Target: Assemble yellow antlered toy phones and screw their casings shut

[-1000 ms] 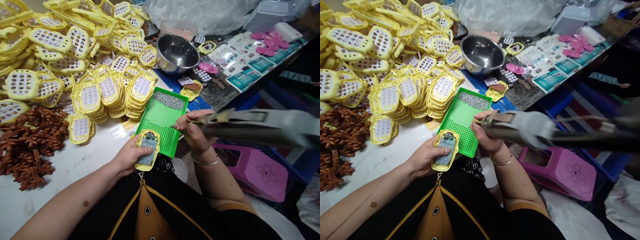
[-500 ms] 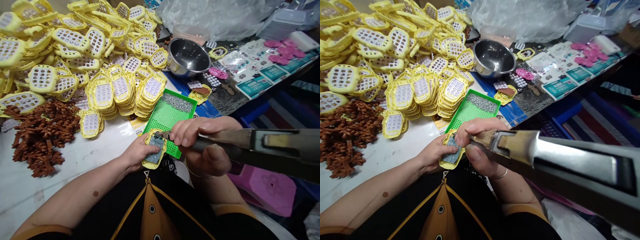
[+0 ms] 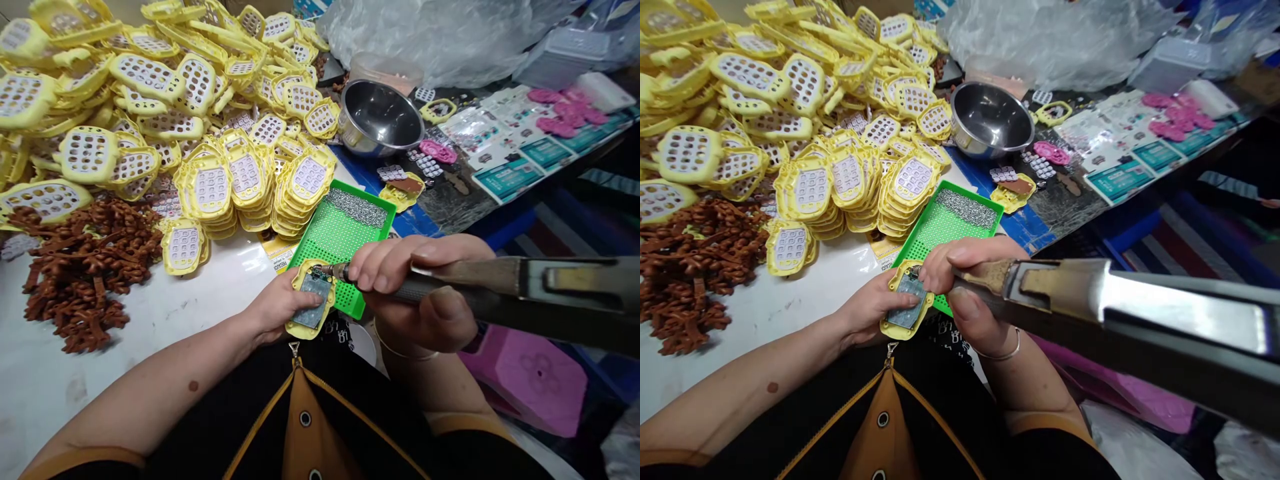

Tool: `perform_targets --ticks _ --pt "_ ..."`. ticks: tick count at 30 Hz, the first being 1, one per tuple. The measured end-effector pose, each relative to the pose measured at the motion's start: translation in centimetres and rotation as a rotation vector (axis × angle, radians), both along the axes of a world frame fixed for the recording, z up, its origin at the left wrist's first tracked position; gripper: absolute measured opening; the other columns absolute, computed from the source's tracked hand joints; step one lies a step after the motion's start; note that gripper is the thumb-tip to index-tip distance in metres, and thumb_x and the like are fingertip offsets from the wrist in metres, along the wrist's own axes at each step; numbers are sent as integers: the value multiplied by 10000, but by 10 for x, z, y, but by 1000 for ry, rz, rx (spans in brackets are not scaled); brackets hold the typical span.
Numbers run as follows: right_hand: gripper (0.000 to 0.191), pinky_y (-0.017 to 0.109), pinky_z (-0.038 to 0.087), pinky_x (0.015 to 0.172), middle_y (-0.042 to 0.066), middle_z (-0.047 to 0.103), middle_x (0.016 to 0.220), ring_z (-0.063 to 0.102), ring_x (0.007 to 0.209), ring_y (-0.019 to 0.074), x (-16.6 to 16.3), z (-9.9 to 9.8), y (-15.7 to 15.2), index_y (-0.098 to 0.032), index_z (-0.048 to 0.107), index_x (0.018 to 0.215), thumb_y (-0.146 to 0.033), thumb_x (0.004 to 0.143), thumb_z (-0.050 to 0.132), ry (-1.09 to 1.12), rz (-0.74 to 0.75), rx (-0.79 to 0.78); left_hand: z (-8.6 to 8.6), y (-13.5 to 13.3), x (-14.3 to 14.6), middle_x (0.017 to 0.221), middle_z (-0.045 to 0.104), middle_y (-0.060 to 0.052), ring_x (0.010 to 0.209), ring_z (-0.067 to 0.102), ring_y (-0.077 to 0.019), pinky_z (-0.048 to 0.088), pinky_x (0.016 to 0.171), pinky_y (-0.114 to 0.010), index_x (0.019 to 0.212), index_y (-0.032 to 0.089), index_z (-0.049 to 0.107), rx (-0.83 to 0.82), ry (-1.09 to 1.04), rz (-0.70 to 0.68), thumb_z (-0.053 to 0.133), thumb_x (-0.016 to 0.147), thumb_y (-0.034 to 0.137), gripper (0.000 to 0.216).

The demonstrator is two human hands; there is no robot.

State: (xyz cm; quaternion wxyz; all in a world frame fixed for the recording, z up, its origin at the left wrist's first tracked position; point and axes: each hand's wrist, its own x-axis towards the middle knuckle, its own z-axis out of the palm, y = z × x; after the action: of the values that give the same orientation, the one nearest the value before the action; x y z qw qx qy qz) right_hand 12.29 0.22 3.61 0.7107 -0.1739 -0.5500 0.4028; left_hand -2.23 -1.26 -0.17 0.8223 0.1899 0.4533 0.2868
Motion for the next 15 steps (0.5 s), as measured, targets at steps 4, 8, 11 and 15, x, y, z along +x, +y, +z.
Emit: perform_targets --ticks 4,8,11,15 --pt "168 314 495 476 -40 548 570 536 467 130 -4 2 1 -212 644 949 -279 796 625 45 -4 -22 -2 0 0 727 643 7 613 591 -117 472 600 -255 898 150 573 11 -5 -15 763 561 90 391" --pt "153 296 480 456 -50 518 547 508 442 120 -6 -1 3 -222 647 927 -302 798 625 80 -41 -43 -5 -1 -1 738 648 9 613 595 -112 479 606 -251 915 151 578 17 -29 -17 761 570 88 396" --pt "137 288 476 450 -54 508 543 506 437 117 -7 -2 4 -241 639 913 -321 803 629 65 -58 -57 -6 -1 -1 754 654 6 626 602 -116 485 614 -254 930 154 578 15 -40 -12 756 574 86 404" --pt "128 281 475 447 -63 506 546 508 437 113 -5 -2 4 -264 625 906 -341 803 631 34 -56 -64 -6 -1 -2 748 648 6 618 596 -116 481 610 -258 925 156 577 17 -22 -28 743 577 86 391"
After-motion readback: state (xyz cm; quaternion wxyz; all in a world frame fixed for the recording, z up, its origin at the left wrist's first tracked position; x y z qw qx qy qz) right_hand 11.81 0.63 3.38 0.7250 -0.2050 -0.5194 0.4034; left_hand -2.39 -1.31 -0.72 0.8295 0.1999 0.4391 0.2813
